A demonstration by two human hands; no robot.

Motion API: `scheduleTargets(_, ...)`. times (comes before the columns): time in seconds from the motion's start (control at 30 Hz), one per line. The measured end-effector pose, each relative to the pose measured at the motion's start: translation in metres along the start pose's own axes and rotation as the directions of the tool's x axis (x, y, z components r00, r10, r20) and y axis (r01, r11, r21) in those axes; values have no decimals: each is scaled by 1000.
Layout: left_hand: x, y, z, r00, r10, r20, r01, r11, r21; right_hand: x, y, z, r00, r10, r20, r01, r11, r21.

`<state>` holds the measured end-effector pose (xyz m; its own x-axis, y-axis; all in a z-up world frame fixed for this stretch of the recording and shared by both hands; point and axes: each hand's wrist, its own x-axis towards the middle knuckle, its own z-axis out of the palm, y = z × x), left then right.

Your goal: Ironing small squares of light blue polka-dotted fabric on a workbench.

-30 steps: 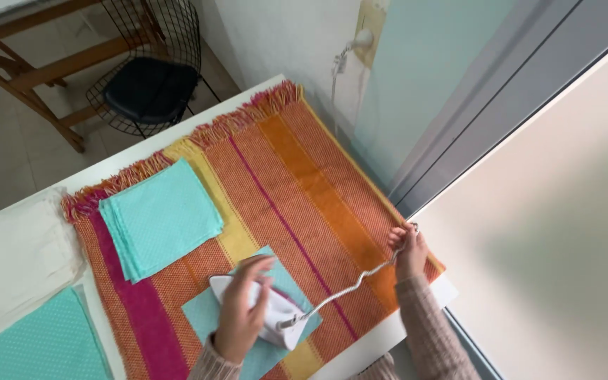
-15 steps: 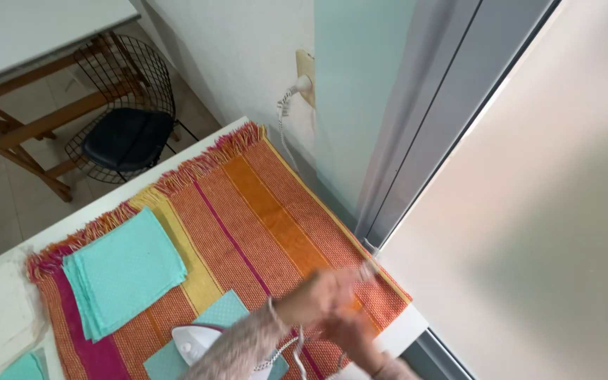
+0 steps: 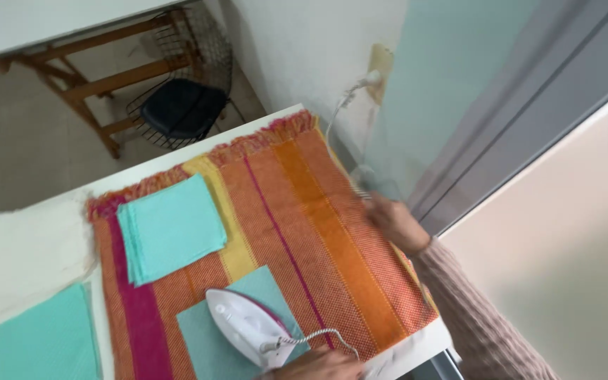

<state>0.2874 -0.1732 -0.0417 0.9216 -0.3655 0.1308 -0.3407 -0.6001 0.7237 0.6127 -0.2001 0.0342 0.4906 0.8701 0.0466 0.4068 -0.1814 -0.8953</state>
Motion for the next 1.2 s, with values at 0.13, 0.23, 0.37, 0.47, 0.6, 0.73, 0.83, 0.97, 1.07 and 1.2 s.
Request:
scheduleTargets(0.13, 53, 4, 7, 890, -400, -219, 340, 902, -265, 24, -73, 53, 924, -363, 120, 376, 920, -111)
scheduleTargets(0.23, 62, -10, 39, 887, -410, -214, 388, 911, -135, 46, 29, 78, 958, -282, -54, 163, 689, -706)
scheduleTargets(0.37, 0, 4, 54, 952, -272, -140, 245, 952, -182, 19, 123, 103, 982, -188, -5, 82, 450, -889)
scheduleTargets(0.47, -57, 31, 9, 979, 52, -196, -87, 981, -175, -10, 52, 160, 795, -595, 117, 542, 610, -578)
scheduleTargets(0.6, -130, 77, -30, 844, -351, -406, -27, 728, -685, -47, -16, 251, 836, -2, 548, 161, 957, -242)
scheduleTargets(0.73, -191, 52, -11, 186, -591, -785, 211, 804, -555, -45, -37, 310, 629, 364, 687, -255, 931, -260)
scheduleTargets(0.83, -242, 29, 8, -37, -573, -819, 244, 789, -564, -55, -46, 333, 668, 297, 683, -327, 941, -89)
scheduleTargets(0.97, -282, 43, -9, -93, -684, -724, 47, 723, -689, -70, -22, 399, 730, 180, 659, -69, 979, -190)
scheduleTargets(1.07, -302, 41, -19, -80, -715, -695, 95, 688, -719, -94, -40, 420, 794, 197, 575, -99, 975, -197)
scheduleTargets(1.2, -315, 24, -26, 33, -680, -732, 145, 728, -670, -88, -25, 404, 792, 343, 505, -252, 937, -241)
